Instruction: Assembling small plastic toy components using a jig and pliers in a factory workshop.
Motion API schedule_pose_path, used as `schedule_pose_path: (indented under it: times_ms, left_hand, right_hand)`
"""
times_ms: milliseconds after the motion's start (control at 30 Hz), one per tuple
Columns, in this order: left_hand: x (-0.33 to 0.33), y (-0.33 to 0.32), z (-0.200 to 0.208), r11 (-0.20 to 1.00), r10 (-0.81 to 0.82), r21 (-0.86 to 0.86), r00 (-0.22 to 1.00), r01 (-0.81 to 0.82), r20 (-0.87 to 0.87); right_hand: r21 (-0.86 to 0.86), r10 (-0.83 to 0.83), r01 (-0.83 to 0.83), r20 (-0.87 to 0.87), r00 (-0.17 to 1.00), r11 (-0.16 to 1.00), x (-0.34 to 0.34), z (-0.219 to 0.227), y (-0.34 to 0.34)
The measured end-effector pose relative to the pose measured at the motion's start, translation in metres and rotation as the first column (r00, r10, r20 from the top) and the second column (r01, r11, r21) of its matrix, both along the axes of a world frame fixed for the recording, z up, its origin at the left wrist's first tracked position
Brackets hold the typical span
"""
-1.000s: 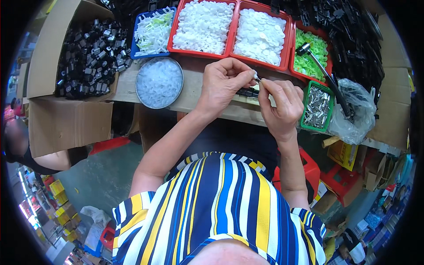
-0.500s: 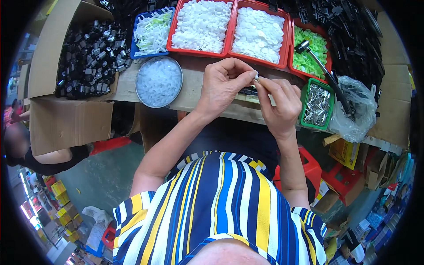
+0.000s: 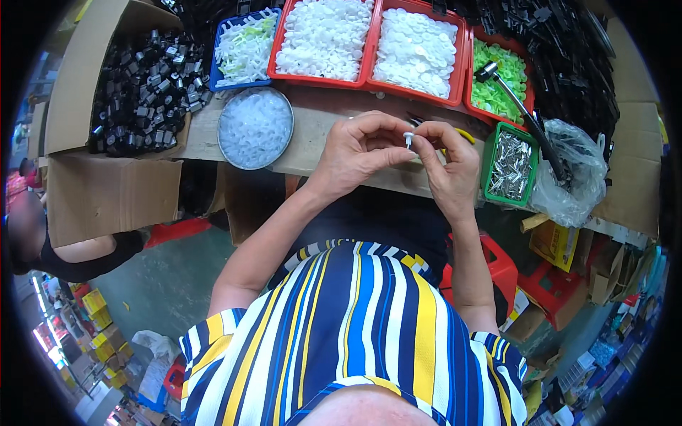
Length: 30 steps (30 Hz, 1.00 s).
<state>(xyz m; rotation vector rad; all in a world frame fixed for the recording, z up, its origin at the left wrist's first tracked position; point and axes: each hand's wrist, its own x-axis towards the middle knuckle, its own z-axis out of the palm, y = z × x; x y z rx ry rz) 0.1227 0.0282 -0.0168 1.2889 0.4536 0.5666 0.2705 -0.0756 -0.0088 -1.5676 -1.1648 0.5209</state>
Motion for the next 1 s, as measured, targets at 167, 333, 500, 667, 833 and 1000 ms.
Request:
schedule_pose_path:
  times_ms: [167,333,500,667,833,1000]
  left_hand:
    - [-0.008,0.006,-0.004,0.991,0.034,0.130,0.996,-0.023,-0.081]
    - [-0.015,0.010,-0.011,0.916,0.140,0.391,0.984,-0.088,-0.106]
    - [-0.023,0.009,-0.022,0.505,0.314,0.857,0.947,-0.101,-0.073]
    - [-0.026,0.005,-0.035,0.409,0.300,0.911,0.951,-0.054,-0.078]
    - [-0.028,0.003,-0.037,0.363,0.301,0.931,0.950,-0.034,-0.083]
    - [-0.025,0.002,-0.039,0.321,0.308,0.947,0.948,-0.021,-0.083]
  right_hand:
    - [0.006,0.052,-0.052,0.040,0.998,0.999,-0.005,-0.003,0.005]
    - [0.043,0.028,-0.035,0.171,0.985,0.998,-0.007,-0.016,0.013]
    - [0.073,0.005,-0.029,0.313,0.950,0.997,-0.005,-0.039,0.020]
    - [0.089,-0.001,-0.033,0.367,0.930,0.996,-0.005,-0.045,0.024]
    - [0.060,0.045,-0.083,0.466,0.884,0.995,-0.003,-0.046,0.027]
    - [0.063,0.049,-0.088,0.464,0.884,0.994,-0.001,-0.048,0.026]
